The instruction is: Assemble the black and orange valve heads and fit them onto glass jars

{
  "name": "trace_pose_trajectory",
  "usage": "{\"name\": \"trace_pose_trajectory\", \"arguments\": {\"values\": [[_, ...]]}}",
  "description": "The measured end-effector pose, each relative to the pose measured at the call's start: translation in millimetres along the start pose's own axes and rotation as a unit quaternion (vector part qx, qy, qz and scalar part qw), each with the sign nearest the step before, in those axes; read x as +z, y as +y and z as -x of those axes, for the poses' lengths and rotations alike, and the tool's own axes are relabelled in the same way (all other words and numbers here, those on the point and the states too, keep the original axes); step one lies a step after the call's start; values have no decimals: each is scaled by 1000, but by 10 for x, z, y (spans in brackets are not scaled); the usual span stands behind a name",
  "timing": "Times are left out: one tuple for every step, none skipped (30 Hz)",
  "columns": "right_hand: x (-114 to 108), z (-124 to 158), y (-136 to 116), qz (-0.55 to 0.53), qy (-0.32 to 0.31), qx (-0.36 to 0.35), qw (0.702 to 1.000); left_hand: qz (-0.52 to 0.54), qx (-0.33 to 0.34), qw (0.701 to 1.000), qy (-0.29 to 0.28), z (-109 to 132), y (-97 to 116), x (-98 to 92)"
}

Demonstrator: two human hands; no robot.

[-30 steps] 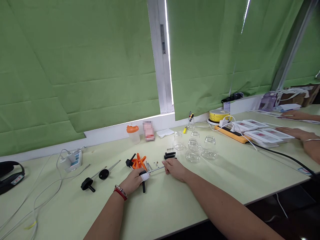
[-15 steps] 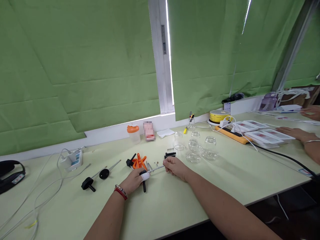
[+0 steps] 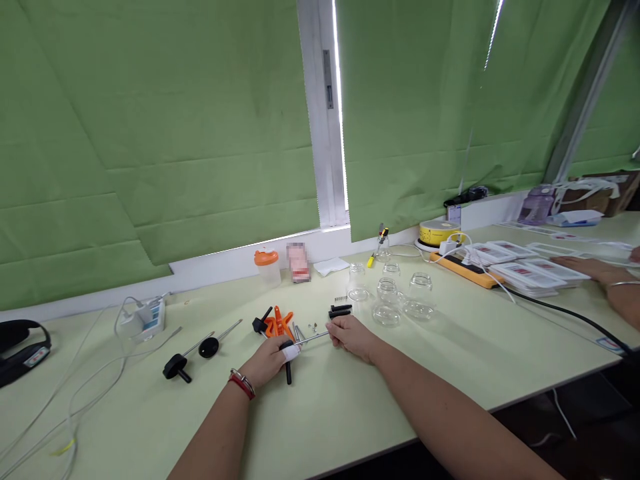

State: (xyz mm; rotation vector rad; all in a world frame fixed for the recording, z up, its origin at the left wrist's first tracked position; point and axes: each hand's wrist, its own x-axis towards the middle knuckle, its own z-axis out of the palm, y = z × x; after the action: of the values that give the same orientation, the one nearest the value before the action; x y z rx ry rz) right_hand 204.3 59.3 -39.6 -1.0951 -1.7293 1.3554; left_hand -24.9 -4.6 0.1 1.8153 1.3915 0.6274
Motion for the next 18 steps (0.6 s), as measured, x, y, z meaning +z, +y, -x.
{"name": "trace_pose_trajectory", "arguments": {"values": [[4,-6,3,0,3,0,1000,0,4,1000,1,0,1,1],[7,-11,5,-2,6,3,1000,-1,7,1000,2,0,4,2],[9,-15,4,-6,8,7,1000,-1,7,1000,4,0,7,3],[8,-17,0,-12,7,13,1000,-1,6,1000,4,1,11,3],[5,-16,-7,-22,4,19,1000,-2,4,1000,5,2,15,3],[-1,-12,-17,-35,1,23,999,-4,1,1000,5,2,18,2],[-9,-4,-30,-48,-4,26,998,-5,-1,1000,5,3,21,1],[-19,6,-44,-60,-10,27,998,-7,-2,1000,4,4,24,-1],[-30,18,-58,-70,-18,26,997,-7,-2,1000,3,5,26,-2],[-40,31,-71,-77,-25,23,996,-7,0,1000,3,6,27,-3],[-49,42,-81,-81,-30,19,996,-6,2,1000,3,6,28,-4],[-55,50,-86,-82,-32,16,996,-6,3,1000,3,7,29,-5],[-58,55,-88,-81,-33,14,996,-6,4,1000,3,7,29,-5],[-58,56,-84,-80,-31,13,996,-6,4,1000,4,8,29,-5],[-56,53,-77,-77,-28,13,997,-7,3,1000,5,8,29,-5],[-51,47,-66,-73,-25,14,997,-10,2,1000,5,8,27,-4],[-45,39,-54,-69,-23,15,997,-12,2,1000,5,8,25,-4],[-38,31,-42,-65,-21,15,998,-15,4,1000,5,6,20,-5]]}}
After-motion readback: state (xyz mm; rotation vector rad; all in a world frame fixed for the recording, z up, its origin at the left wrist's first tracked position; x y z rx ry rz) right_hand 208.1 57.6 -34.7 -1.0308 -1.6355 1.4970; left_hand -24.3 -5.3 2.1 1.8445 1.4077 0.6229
